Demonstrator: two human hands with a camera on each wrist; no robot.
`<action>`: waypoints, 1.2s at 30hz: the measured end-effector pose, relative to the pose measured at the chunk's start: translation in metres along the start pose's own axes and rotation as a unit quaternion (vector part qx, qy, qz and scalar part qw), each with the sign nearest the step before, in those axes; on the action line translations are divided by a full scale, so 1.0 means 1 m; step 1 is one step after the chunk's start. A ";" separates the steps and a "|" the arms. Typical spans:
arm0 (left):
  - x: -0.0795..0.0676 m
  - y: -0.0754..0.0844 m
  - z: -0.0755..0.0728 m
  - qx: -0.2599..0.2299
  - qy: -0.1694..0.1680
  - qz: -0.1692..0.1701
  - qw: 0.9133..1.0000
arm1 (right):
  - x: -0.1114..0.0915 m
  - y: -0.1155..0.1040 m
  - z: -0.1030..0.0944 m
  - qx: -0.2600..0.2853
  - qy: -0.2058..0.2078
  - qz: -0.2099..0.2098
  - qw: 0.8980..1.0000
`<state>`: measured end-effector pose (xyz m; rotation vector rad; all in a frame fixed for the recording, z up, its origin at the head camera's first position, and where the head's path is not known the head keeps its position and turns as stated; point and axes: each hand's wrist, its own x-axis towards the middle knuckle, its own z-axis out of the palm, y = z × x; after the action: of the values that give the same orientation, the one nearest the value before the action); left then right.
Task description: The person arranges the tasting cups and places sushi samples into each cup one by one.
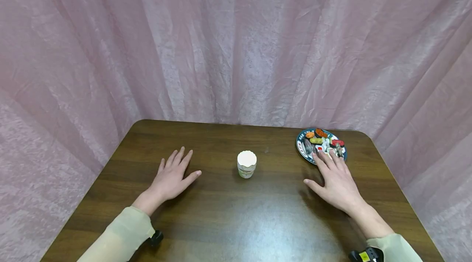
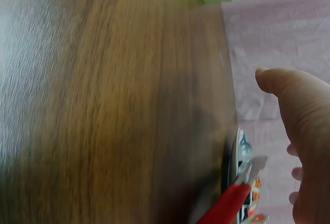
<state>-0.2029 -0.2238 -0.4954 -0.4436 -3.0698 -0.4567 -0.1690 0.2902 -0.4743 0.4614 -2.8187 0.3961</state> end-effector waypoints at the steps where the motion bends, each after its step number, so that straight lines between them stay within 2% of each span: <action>1: 0.001 0.002 -0.001 -0.009 0.000 0.002 1.000 | 0.001 -0.003 0.000 0.006 0.000 -0.005 1.000; 5: 0.003 0.011 -0.004 -0.068 -0.005 0.006 0.998 | 0.007 -0.012 0.001 0.027 -0.007 -0.024 0.999; 9: 0.004 0.023 -0.008 -0.127 -0.002 0.019 0.992 | 0.014 -0.022 0.005 0.048 -0.020 -0.047 0.998; 16: 0.013 0.042 -0.008 -0.136 0.023 0.049 0.989 | 0.027 -0.044 0.017 0.078 -0.040 -0.077 0.993; 21: 0.020 0.056 -0.006 -0.158 0.024 0.053 0.986 | 0.039 -0.061 0.027 0.090 -0.055 -0.087 0.991; 28: 0.029 0.073 0.002 -0.168 0.024 0.058 0.984 | 0.052 -0.081 0.041 0.100 -0.086 -0.071 0.989; 36: 0.040 0.089 0.011 -0.191 0.019 0.065 0.979 | 0.067 -0.097 0.055 0.147 -0.110 -0.038 0.982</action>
<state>-0.2159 -0.1280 -0.4790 -0.6265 -2.8890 -1.0414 -0.2082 0.1665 -0.4840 0.7112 -2.9515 0.7978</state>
